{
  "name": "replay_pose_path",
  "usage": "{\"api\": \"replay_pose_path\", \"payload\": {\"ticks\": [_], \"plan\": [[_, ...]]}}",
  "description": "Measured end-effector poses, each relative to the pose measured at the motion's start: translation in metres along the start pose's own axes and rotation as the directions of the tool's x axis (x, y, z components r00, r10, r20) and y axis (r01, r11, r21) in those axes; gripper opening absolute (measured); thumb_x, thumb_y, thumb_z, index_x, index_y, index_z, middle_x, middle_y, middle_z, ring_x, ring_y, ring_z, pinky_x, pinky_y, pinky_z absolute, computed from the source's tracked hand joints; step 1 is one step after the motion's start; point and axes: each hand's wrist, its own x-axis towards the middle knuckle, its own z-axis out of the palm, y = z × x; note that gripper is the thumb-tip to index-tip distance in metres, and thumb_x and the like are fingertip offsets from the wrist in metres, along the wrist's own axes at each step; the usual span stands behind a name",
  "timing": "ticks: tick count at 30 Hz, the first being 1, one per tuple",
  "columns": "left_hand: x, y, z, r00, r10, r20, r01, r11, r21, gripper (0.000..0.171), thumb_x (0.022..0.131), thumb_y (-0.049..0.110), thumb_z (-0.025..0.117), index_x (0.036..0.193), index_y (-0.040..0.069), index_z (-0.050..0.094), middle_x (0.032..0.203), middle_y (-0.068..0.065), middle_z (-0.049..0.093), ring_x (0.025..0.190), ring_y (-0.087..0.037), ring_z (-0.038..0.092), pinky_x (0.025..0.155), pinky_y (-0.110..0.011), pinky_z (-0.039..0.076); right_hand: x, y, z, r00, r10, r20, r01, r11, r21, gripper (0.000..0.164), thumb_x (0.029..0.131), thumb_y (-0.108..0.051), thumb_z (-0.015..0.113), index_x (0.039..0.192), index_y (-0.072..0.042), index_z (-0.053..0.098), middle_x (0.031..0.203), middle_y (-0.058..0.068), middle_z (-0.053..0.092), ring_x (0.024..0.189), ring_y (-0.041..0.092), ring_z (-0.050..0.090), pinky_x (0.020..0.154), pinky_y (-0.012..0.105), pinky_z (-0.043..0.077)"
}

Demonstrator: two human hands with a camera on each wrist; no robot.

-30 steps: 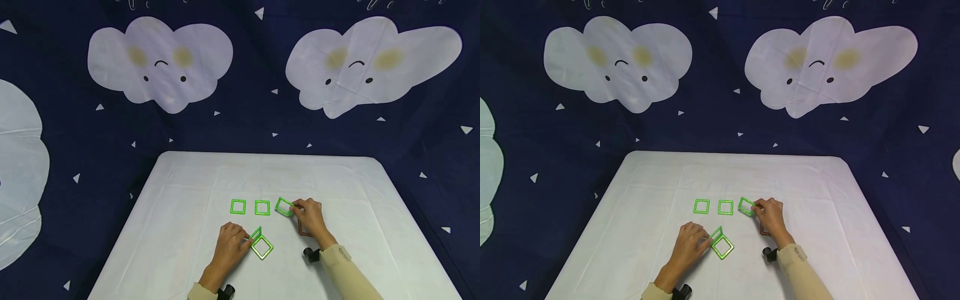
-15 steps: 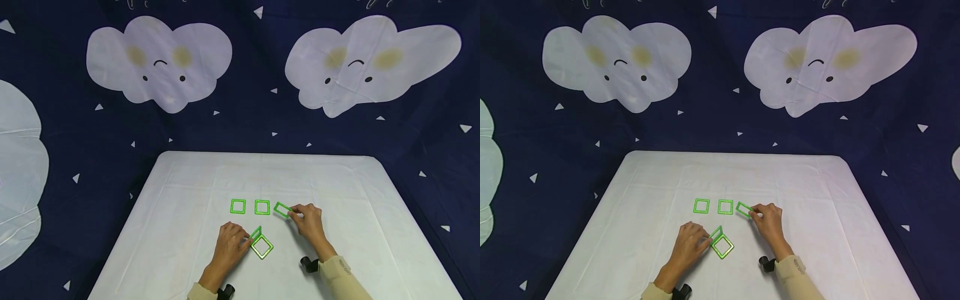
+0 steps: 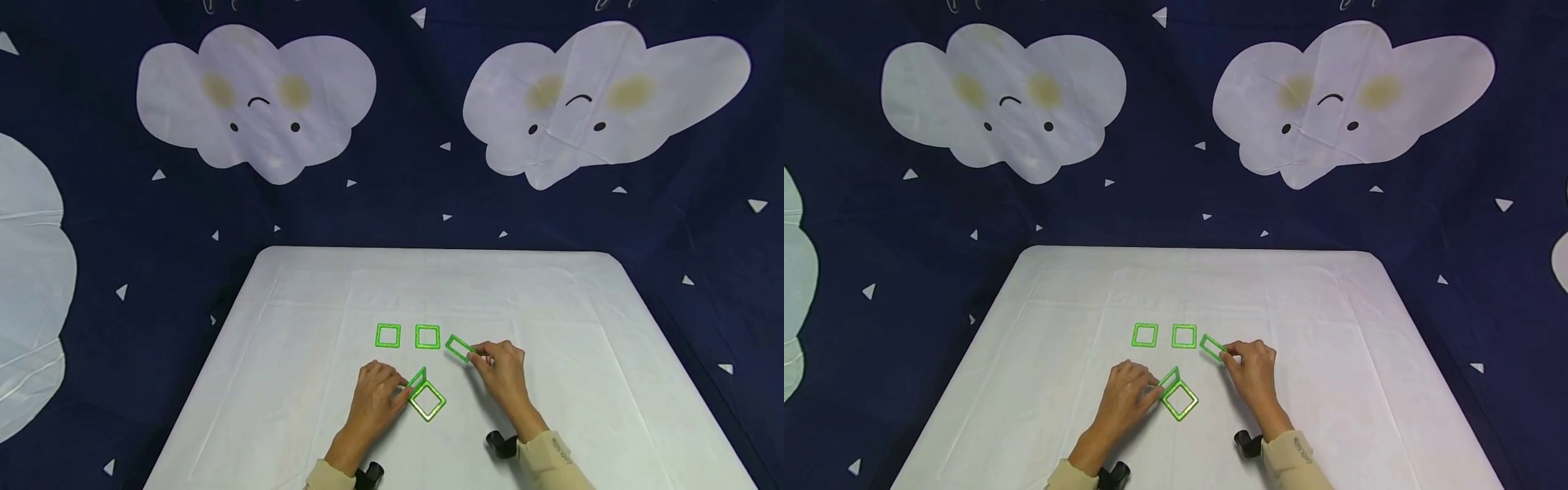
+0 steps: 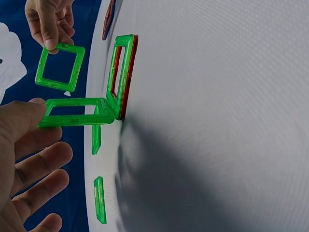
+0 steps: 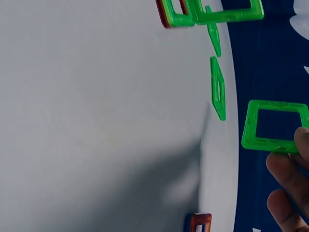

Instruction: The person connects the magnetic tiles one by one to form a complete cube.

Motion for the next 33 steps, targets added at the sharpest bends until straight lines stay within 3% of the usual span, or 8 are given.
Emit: {"api": "replay_pose_path", "payload": {"ticks": [13, 19, 33], "plan": [[0.0, 0.0, 0.001, 1.0, 0.017, -0.024, -0.017, 1.0, -0.002, 0.017, 0.07, 0.032, 0.081, 0.076, 0.02, 0.07, 0.076, 0.01, 0.062, 0.084, -0.011, 0.057, 0.088, -0.036, 0.045, -0.015, -0.009, 0.004, 0.998, -0.007, -0.055, 0.008, 1.0, 0.012, 0.014, 0.067, -0.01, 0.082, 0.079, -0.011, 0.073, 0.069, 0.0, 0.071, 0.061, 0.011, 0.044, 0.074, 0.034, 0.029], [0.0, 0.0, 0.003, 0.998, 0.034, -0.044, -0.033, 0.999, 0.009, 0.017, 0.069, 0.032, 0.081, 0.075, 0.02, 0.07, 0.075, 0.01, 0.062, 0.083, -0.011, 0.057, 0.088, -0.037, 0.045, -0.021, -0.013, 0.006, 0.996, -0.039, -0.079, 0.038, 0.999, -0.013, 0.016, 0.065, -0.01, 0.083, 0.076, -0.011, 0.073, 0.068, 0.001, 0.07, 0.07, 0.018, 0.054, 0.074, 0.037, 0.031], [-0.001, -0.001, 0.003, 0.998, 0.036, -0.056, -0.036, 0.999, 0.004, 0.018, 0.068, 0.032, 0.082, 0.076, 0.02, 0.07, 0.075, 0.009, 0.061, 0.083, -0.011, 0.056, 0.088, -0.037, 0.045, -0.038, -0.025, 0.015, 0.997, -0.057, -0.044, 0.055, 0.998, -0.037, 0.017, 0.062, -0.009, 0.085, 0.073, -0.011, 0.072, 0.065, -0.003, 0.069, 0.066, 0.013, 0.051, 0.073, 0.035, 0.03]]}}
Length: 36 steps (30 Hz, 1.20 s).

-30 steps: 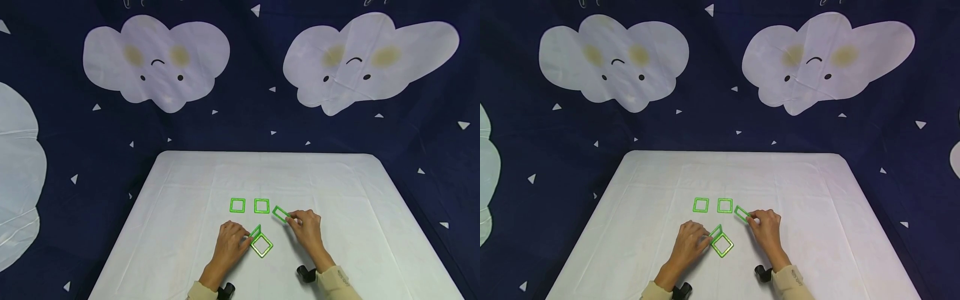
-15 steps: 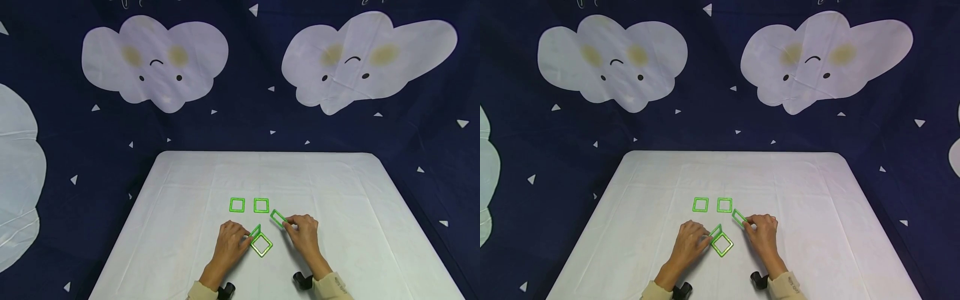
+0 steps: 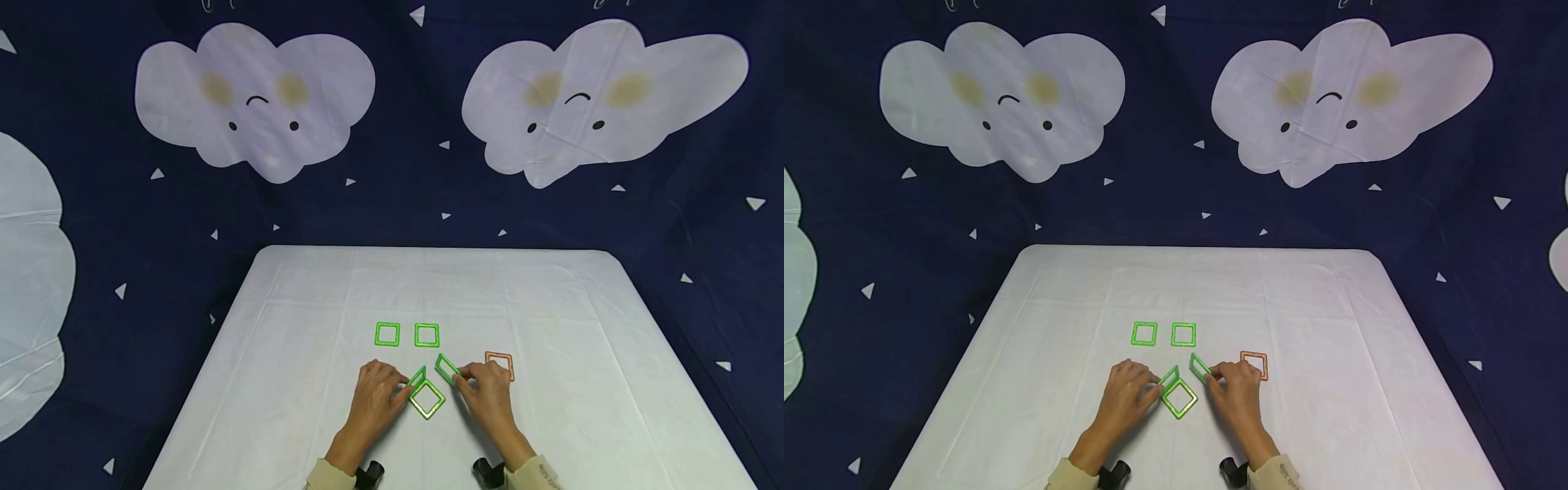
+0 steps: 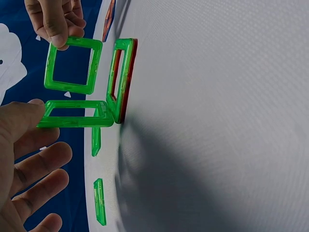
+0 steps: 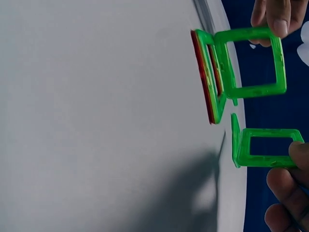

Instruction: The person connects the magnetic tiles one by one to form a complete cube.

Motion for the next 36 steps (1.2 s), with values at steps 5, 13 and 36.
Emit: {"api": "replay_pose_path", "payload": {"ticks": [5, 13, 36], "plan": [[0.0, 0.0, 0.0, 1.0, 0.0, 0.001, 0.0, 1.0, -0.007, 0.018, 0.068, 0.031, 0.082, 0.076, 0.02, 0.071, 0.075, 0.009, 0.062, 0.083, -0.011, 0.057, 0.087, -0.037, 0.045, -0.004, -0.003, 0.002, 1.0, -0.004, 0.005, 0.004, 1.0, -0.007, 0.018, 0.061, -0.01, 0.085, 0.072, -0.012, 0.072, 0.064, -0.004, 0.068, 0.064, 0.009, 0.047, 0.074, 0.036, 0.032], [0.001, 0.0, 0.0, 1.0, 0.008, -0.006, -0.008, 1.0, 0.001, 0.017, 0.069, 0.03, 0.081, 0.077, 0.02, 0.07, 0.075, 0.009, 0.061, 0.082, -0.011, 0.056, 0.086, -0.035, 0.044, -0.01, -0.006, 0.006, 1.0, -0.015, 0.023, 0.016, 1.0, -0.021, 0.02, 0.058, -0.008, 0.086, 0.07, -0.014, 0.07, 0.063, -0.006, 0.068, 0.063, 0.006, 0.045, 0.071, 0.033, 0.032], [-0.001, 0.002, 0.001, 1.0, 0.01, 0.0, -0.01, 1.0, -0.006, 0.017, 0.067, 0.029, 0.083, 0.074, 0.019, 0.07, 0.074, 0.008, 0.063, 0.081, -0.012, 0.057, 0.083, -0.036, 0.045, -0.015, -0.008, 0.01, 0.992, -0.122, -0.005, 0.122, 0.992, -0.038, 0.024, 0.056, -0.01, 0.087, 0.068, -0.015, 0.067, 0.061, -0.008, 0.063, 0.063, 0.006, 0.043, 0.068, 0.031, 0.031]]}}
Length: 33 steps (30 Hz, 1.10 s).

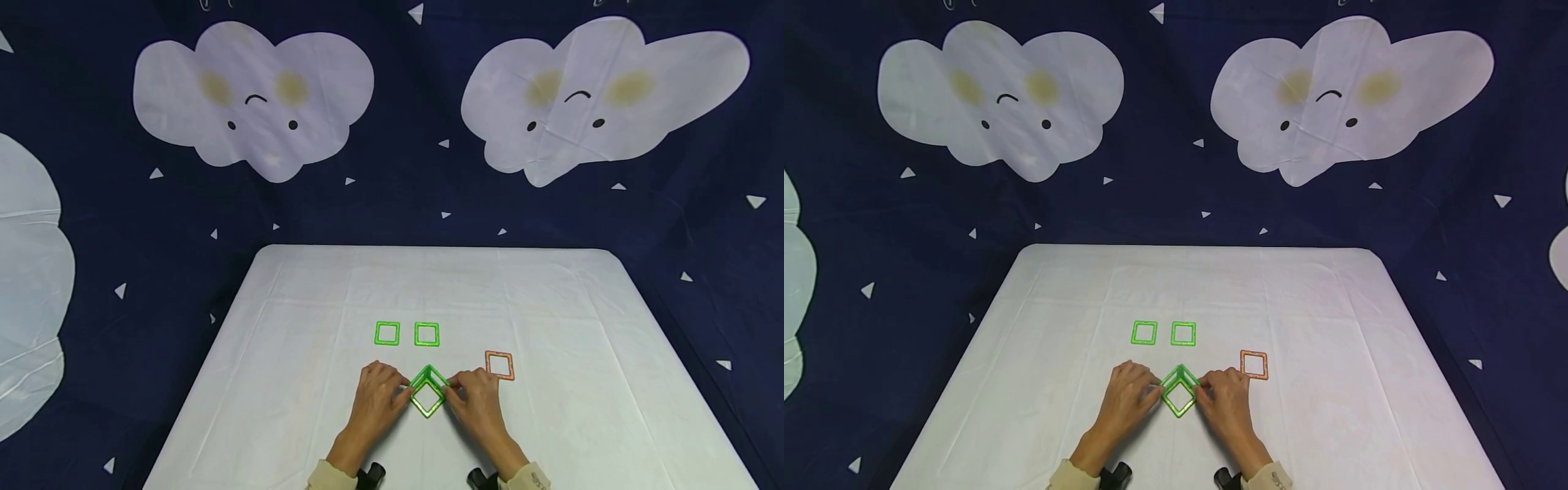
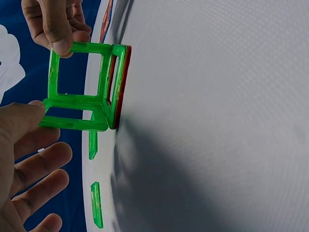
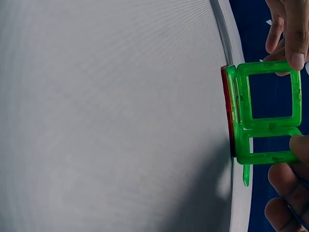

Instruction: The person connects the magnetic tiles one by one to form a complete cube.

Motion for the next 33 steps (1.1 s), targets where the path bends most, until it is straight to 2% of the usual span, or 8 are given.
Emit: {"api": "replay_pose_path", "payload": {"ticks": [19, 28, 33], "plan": [[0.0012, 0.0016, 0.0039, 1.0, -0.01, -0.019, 0.01, 1.0, 0.01, 0.014, 0.072, 0.029, 0.08, 0.072, 0.02, 0.069, 0.072, 0.008, 0.063, 0.081, -0.013, 0.058, 0.087, -0.039, 0.045, 0.0, 0.0, -0.0025, 0.999, -0.033, 0.006, 0.033, 0.999, 0.041, 0.02, 0.062, -0.013, 0.085, 0.071, -0.017, 0.068, 0.064, -0.01, 0.064, 0.065, 0.005, 0.045, 0.072, 0.032, 0.034], [0.002, 0.0008, 0.0034, 1.0, -0.003, -0.019, 0.003, 1.0, 0.026, 0.014, 0.075, 0.03, 0.076, 0.071, 0.019, 0.069, 0.072, 0.007, 0.063, 0.081, -0.015, 0.058, 0.088, -0.042, 0.046, -0.0011, 0.0046, -0.0004, 0.991, -0.122, -0.055, 0.125, 0.991, 0.051, 0.02, 0.061, -0.013, 0.083, 0.072, -0.016, 0.067, 0.066, -0.006, 0.063, 0.066, 0.01, 0.046, 0.069, 0.033, 0.032], [0.0019, 0.0003, 0.0054, 0.999, 0.025, -0.043, -0.023, 0.999, 0.04, 0.015, 0.074, 0.028, 0.077, 0.068, 0.018, 0.068, 0.07, 0.006, 0.062, 0.079, -0.015, 0.058, 0.087, -0.044, 0.046, -0.0015, 0.0066, 0.0013, 0.992, -0.111, -0.066, 0.115, 0.991, 0.069, 0.02, 0.061, -0.011, 0.084, 0.073, -0.014, 0.067, 0.066, -0.006, 0.064, 0.066, 0.01, 0.047, 0.068, 0.033, 0.032]]}}
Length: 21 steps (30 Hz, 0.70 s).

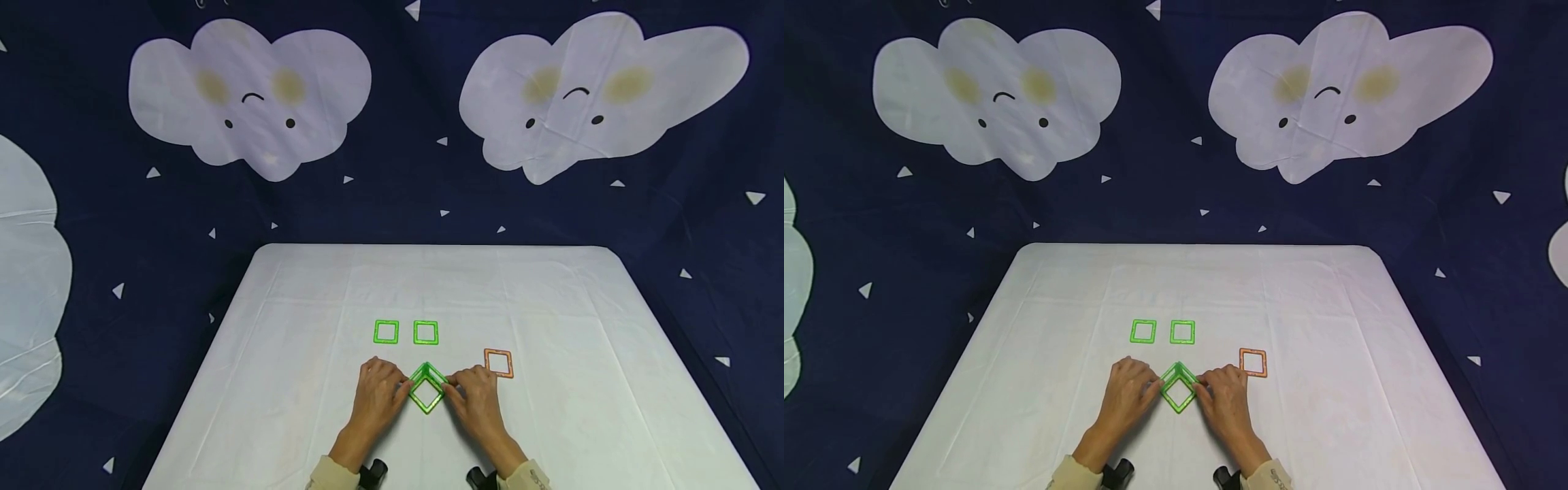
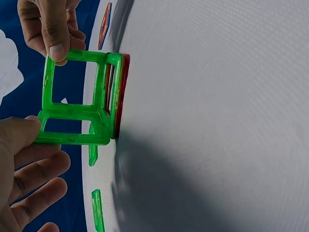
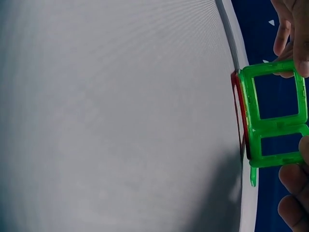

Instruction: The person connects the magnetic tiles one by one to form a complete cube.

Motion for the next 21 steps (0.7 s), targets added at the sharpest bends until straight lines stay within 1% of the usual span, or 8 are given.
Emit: {"api": "replay_pose_path", "payload": {"ticks": [3, 6, 15, 21], "plan": [[-0.0002, 0.0004, 0.0007, 1.0, 0.013, -0.001, -0.013, 1.0, 0.012, 0.017, 0.073, 0.027, 0.079, 0.067, 0.017, 0.067, 0.07, 0.006, 0.062, 0.078, -0.015, 0.059, 0.088, -0.044, 0.047, 0.0, -0.0004, -0.0001, 0.999, 0.033, 0.005, -0.033, 0.999, 0.02, 0.021, 0.061, -0.01, 0.084, 0.074, -0.014, 0.068, 0.066, -0.006, 0.065, 0.066, 0.009, 0.048, 0.069, 0.033, 0.033], [-0.0007, 0.001, 0.0006, 1.0, 0.013, 0.006, -0.013, 1.0, 0.018, 0.016, 0.073, 0.027, 0.079, 0.067, 0.017, 0.067, 0.07, 0.006, 0.063, 0.078, -0.016, 0.059, 0.088, -0.044, 0.047, -0.0002, -0.0014, -0.0005, 0.998, 0.055, 0.015, -0.055, 0.998, 0.024, 0.02, 0.061, -0.011, 0.084, 0.073, -0.015, 0.068, 0.066, -0.006, 0.066, 0.066, 0.008, 0.048, 0.07, 0.033, 0.033], [-0.0011, 0.001, -0.0004, 1.0, -0.01, 0.002, 0.01, 1.0, -0.026, 0.013, 0.075, 0.023, 0.077, 0.069, 0.017, 0.067, 0.071, 0.006, 0.063, 0.078, -0.016, 0.059, 0.087, -0.045, 0.047, 0.0028, -0.0044, -0.0017, 0.999, 0.025, 0.044, -0.023, 0.999, -0.035, 0.022, 0.061, -0.013, 0.086, 0.071, -0.016, 0.067, 0.065, -0.008, 0.064, 0.065, 0.009, 0.046, 0.07, 0.034, 0.034], [-0.0015, 0.0018, -0.0014, 1.0, -0.018, 0.006, 0.018, 0.999, -0.032, 0.012, 0.076, 0.023, 0.076, 0.069, 0.017, 0.068, 0.072, 0.007, 0.063, 0.078, -0.016, 0.059, 0.087, -0.046, 0.047, 0.0031, -0.0059, -0.0022, 0.998, 0.035, 0.052, -0.031, 0.998, -0.061, 0.022, 0.06, -0.014, 0.086, 0.07, -0.017, 0.066, 0.064, -0.008, 0.063, 0.066, 0.01, 0.047, 0.07, 0.034, 0.034]]}}
